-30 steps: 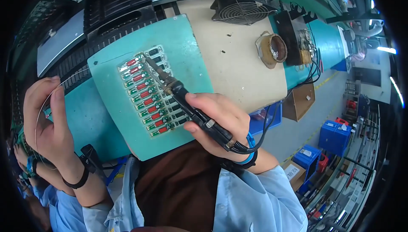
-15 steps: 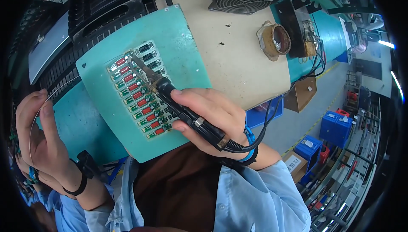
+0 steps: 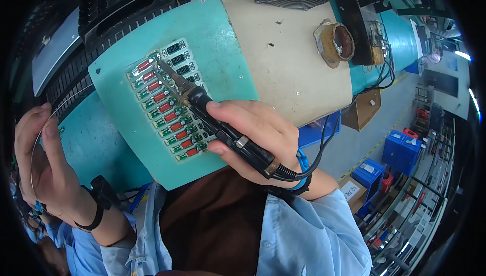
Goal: Soldering electronic components onto a printed circuit board.
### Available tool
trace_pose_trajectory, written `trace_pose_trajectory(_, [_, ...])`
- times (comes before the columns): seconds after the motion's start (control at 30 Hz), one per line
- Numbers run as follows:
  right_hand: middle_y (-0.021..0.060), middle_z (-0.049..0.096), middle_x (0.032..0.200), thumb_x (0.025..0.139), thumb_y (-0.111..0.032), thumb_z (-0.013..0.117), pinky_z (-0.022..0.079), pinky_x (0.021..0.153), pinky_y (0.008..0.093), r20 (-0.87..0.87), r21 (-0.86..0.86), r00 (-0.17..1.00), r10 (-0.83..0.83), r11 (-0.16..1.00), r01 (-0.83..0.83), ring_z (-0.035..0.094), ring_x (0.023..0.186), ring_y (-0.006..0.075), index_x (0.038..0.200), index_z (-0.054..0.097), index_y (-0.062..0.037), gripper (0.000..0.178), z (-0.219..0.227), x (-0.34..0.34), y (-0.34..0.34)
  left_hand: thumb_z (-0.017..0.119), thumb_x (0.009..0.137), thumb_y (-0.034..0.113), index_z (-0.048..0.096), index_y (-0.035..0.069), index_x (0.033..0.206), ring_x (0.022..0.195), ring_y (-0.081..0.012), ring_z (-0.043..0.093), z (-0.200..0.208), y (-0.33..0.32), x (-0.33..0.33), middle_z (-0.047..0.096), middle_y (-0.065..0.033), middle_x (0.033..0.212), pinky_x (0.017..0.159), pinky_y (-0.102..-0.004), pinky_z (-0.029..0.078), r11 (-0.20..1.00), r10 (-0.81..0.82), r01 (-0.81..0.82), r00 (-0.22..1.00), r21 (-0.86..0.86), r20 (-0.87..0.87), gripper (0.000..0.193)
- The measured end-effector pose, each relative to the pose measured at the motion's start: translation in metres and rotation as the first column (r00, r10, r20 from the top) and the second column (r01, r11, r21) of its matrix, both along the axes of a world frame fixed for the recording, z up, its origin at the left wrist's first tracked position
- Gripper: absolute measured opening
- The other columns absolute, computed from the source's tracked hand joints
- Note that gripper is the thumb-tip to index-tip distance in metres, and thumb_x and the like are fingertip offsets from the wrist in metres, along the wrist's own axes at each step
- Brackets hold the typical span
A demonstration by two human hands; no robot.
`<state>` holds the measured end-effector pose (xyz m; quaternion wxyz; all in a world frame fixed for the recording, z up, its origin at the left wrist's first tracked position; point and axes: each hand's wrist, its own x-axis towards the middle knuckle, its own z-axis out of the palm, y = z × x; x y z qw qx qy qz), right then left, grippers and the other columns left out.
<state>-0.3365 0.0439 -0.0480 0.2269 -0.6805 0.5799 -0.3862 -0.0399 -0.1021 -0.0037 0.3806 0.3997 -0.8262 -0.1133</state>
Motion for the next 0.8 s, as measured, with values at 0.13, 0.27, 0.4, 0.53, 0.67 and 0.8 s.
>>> trace_pose_trajectory(0.13, [0.0211, 0.073, 0.112, 0.094, -0.034, 0.081, 0.058, 0.085, 0.0361, -0.004, 0.0, 1.0, 0.002, 1.0, -0.002, 0.074, 0.097, 0.032, 0.127, 0.066, 0.0063, 0.055, -0.0005, 0.0, -0.0002, 0.064, 0.093, -0.012, 0.067, -0.01, 0.111, 0.1, -0.0281, 0.073, 0.0007, -0.0003, 0.0004, 0.069, -0.0258, 0.11, 0.083, -0.0313, 0.062, 1.0, -0.021, 0.022, 0.999, -0.004, 0.028, 0.018])
trace_pose_trajectory(0.27, [0.0213, 0.073, 0.111, 0.094, -0.036, 0.081, 0.058, 0.084, 0.0358, 0.002, 0.0, 1.0, -0.006, 1.0, 0.006, 0.074, 0.096, 0.0319, 0.128, 0.066, 0.0064, 0.056, -0.0033, 0.0028, 0.0015, 0.064, 0.094, -0.012, 0.067, -0.009, 0.111, 0.099, -0.0278, 0.073, -0.0032, -0.001, 0.0003, 0.069, -0.0254, 0.112, 0.083, -0.031, 0.062, 1.0, -0.017, 0.017, 1.0, 0.017, -0.012, 0.018])
trace_pose_trajectory(0.4, [0.0215, 0.073, 0.111, 0.094, -0.037, 0.081, 0.058, 0.083, 0.0356, 0.0, -0.018, 1.0, -0.002, 1.0, 0.002, 0.075, 0.095, 0.0317, 0.128, 0.066, 0.0063, 0.057, -0.0054, 0.004, 0.0017, 0.064, 0.094, -0.011, 0.067, -0.009, 0.111, 0.099, -0.0274, 0.073, -0.0024, -0.0021, 0.0009, 0.069, -0.0247, 0.113, 0.083, -0.0308, 0.061, 1.0, -0.021, 0.02, 1.0, 0.023, 0.015, 0.017])
trace_pose_trajectory(0.53, [0.0218, 0.073, 0.111, 0.093, -0.038, 0.081, 0.058, 0.083, 0.0354, -0.011, -0.027, 1.0, 0.009, 1.0, -0.01, 0.075, 0.095, 0.0317, 0.128, 0.065, 0.0064, 0.058, -0.0062, 0.0027, 0.0003, 0.059, 0.099, -0.013, 0.067, -0.011, 0.115, 0.106, -0.029, 0.072, -0.0064, -0.0034, 0.0069, 0.069, -0.0263, 0.116, 0.087, -0.0321, 0.061, 0.997, -0.036, 0.037, 0.999, 0.07, -0.02, 0.018])
trace_pose_trajectory(0.67, [0.0221, 0.073, 0.112, 0.093, -0.038, 0.081, 0.058, 0.083, 0.0353, -0.026, 0.011, 1.0, 0.014, 1.0, -0.014, 0.075, 0.095, 0.0319, 0.128, 0.065, 0.0064, 0.059, -0.0032, 0.0017, 0.0008, 0.058, 0.1, -0.011, 0.066, -0.011, 0.115, 0.106, -0.0284, 0.072, -0.0064, -0.0043, 0.0058, 0.069, -0.026, 0.117, 0.088, -0.0323, 0.061, 0.998, -0.025, 0.024, 0.999, 0.066, 0.022, 0.017])
trace_pose_trajectory(0.8, [0.0179, 0.074, 0.107, 0.085, -0.015, 0.087, 0.057, 0.075, 0.0355, 0.019, -0.043, 1.0, 0.006, 0.999, -0.005, 0.072, 0.087, 0.0287, 0.132, 0.066, 0.0028, 0.055, -0.0013, 0.0053, -0.0048, 0.058, 0.101, -0.009, 0.067, -0.01, 0.116, 0.106, -0.0277, 0.072, -0.0091, -0.0043, 0.0062, 0.069, -0.0256, 0.117, 0.088, -0.0329, 0.061, 0.997, -0.027, 0.027, 1.0, 0.067, 0.01, 0.017])
